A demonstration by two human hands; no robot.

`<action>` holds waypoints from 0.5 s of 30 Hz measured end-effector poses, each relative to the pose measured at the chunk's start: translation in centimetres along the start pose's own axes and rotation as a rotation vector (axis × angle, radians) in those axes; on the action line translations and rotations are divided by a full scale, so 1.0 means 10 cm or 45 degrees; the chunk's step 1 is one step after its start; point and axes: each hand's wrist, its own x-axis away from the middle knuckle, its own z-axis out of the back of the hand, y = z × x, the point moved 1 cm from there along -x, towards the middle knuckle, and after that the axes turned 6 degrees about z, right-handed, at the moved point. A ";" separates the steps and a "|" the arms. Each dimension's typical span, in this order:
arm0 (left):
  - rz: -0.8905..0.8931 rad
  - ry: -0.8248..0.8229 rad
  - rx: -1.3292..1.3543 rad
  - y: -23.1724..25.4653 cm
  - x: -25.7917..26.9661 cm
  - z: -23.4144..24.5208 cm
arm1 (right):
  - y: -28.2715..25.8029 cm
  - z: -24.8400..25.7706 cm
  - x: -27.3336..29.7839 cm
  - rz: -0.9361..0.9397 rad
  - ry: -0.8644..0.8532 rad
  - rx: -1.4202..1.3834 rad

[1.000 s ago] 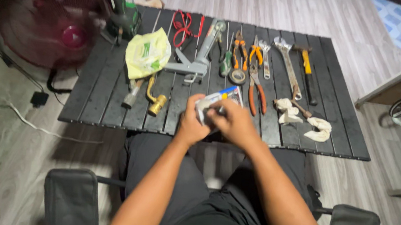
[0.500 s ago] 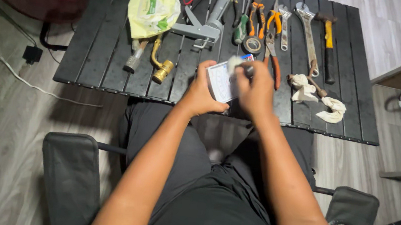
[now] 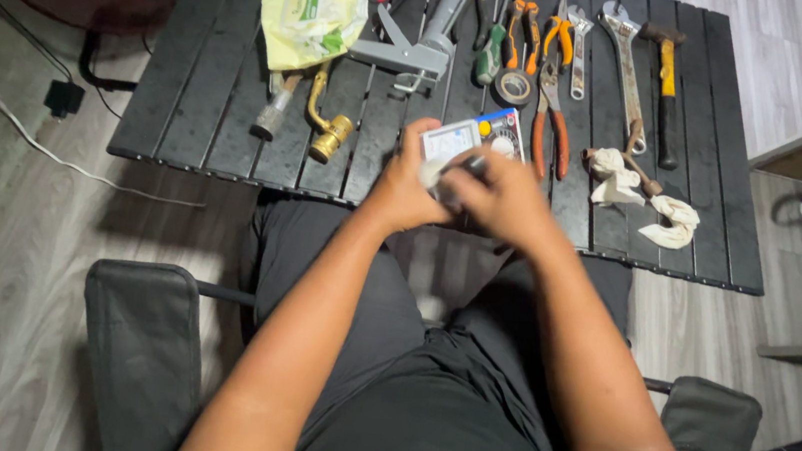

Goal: The person sits on a chair and cleans a small white electronic device on their lap using a black tool and a white cloth. The person scrubs the device's surface with the tool and then wipes it with the cloth.

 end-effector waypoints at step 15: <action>0.072 0.013 0.011 0.07 -0.01 0.00 | 0.35 0.36 -0.36 0.136 0.554 0.454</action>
